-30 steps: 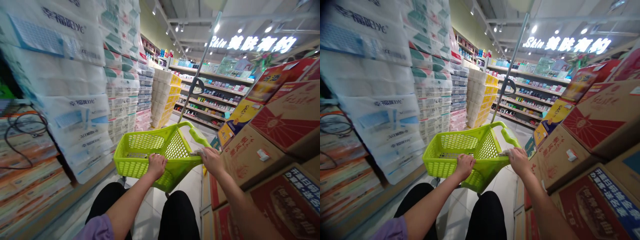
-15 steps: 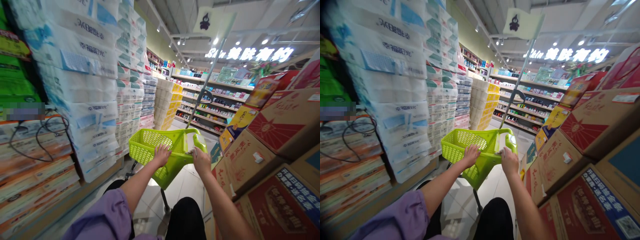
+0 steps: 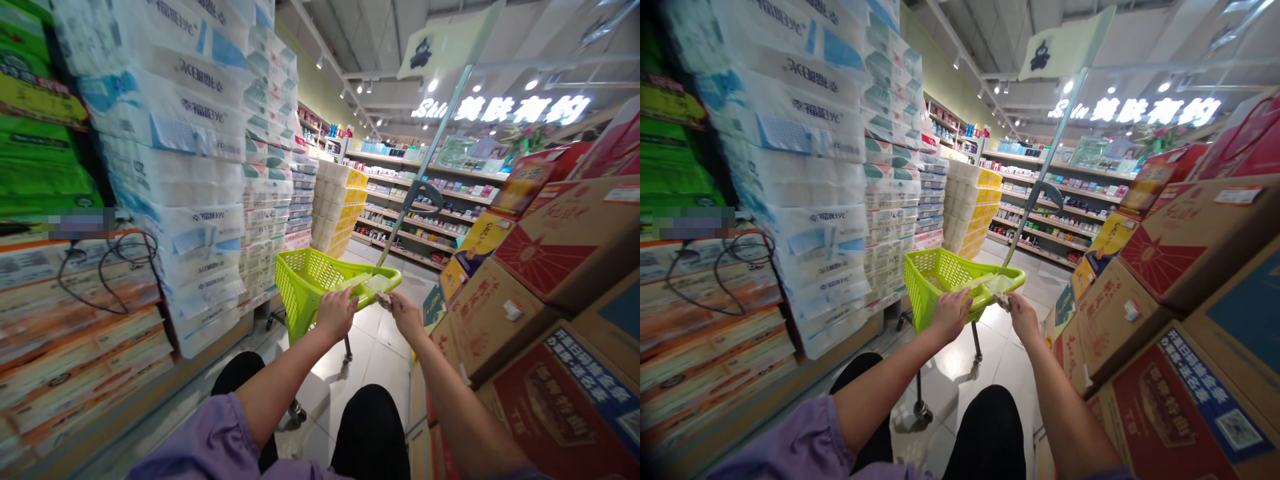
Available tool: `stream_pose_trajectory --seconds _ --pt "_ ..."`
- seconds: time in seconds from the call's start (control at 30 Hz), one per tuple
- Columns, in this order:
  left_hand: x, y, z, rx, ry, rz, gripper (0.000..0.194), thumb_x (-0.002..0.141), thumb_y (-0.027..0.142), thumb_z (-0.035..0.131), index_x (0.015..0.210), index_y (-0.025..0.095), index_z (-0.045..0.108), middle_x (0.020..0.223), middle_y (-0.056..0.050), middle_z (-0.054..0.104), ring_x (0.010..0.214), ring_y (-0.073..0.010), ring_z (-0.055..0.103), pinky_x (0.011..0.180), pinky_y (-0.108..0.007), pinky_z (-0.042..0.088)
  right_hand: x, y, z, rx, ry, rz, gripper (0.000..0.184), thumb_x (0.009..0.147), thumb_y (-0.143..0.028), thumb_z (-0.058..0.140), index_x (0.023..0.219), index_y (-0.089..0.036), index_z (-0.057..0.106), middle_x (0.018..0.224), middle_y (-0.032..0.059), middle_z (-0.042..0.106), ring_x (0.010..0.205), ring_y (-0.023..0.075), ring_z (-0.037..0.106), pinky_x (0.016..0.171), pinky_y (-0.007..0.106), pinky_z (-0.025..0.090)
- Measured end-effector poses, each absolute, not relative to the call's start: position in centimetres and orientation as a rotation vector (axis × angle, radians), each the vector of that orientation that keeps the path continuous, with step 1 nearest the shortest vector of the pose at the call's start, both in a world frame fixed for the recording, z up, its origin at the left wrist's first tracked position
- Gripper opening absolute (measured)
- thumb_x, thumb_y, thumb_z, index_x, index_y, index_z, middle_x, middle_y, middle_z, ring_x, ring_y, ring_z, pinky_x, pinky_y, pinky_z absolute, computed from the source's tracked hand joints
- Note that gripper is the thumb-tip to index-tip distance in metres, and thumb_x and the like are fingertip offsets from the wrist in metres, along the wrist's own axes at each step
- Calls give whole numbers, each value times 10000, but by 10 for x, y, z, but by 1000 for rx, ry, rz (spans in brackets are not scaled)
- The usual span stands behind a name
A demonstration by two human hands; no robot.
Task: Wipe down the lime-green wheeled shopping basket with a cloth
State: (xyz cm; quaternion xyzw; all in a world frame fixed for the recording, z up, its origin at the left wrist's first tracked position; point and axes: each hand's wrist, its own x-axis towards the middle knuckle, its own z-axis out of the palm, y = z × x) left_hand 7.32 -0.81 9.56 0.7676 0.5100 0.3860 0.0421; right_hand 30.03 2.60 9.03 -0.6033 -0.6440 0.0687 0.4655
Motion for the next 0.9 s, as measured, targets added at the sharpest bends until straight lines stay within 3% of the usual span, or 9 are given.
stream_pose_trajectory --seconds 0.13,0.27,0.37,0.53,0.63,0.77,0.9 --pt "61 -8 104 2368 1791 1068 459 999 346 253 839 195 656 848 -71 706 848 -224 626 846 -383 419 272 16 116 -1283 -1294 36 480 874 -514 440 1110 -160 664 1026 113 709 925 237 644 814 357 503" --pt "42 -3 104 2378 1841 1091 432 994 282 254 866 183 654 846 -79 700 809 -226 618 794 -369 405 220 10 135 -1022 -1548 -122 368 938 -400 424 1158 -200 642 1159 113 661 1085 235 592 948 393 455" --pt "31 -4 99 2384 1864 1106 434 989 275 256 879 171 663 861 -98 697 835 -238 619 802 -378 402 186 7 117 -963 -2071 -94 310 946 -309 438 1192 -242 614 1137 87 669 1064 220 594 938 388 453" --pt "15 -15 90 2409 1865 1223 477 987 288 238 822 176 672 792 -84 693 804 -233 602 808 -389 404 192 8 88 -915 -2257 -230 310 925 -216 448 1198 -203 595 1194 103 638 1175 229 532 1065 437 335" --pt "2 -25 86 2380 1844 1393 495 986 326 251 771 194 676 739 -70 684 785 -226 588 835 -393 406 231 24 99 -1102 -2138 -181 281 908 -203 442 1109 -180 637 1143 113 654 1135 237 555 997 406 414" --pt "-16 -36 84 2324 1777 1504 508 982 361 267 728 208 680 708 -56 679 765 -211 589 812 -369 427 261 42 115 -1587 -1846 -43 244 895 -217 463 987 -160 681 983 123 695 904 234 641 802 360 499" --pt "-30 -36 84 2259 1770 1546 523 972 378 277 712 209 698 704 -57 679 761 -207 601 797 -361 444 219 26 109 -1498 -1893 -65 299 934 -306 429 931 -197 707 1011 102 691 939 222 627 851 359 486"
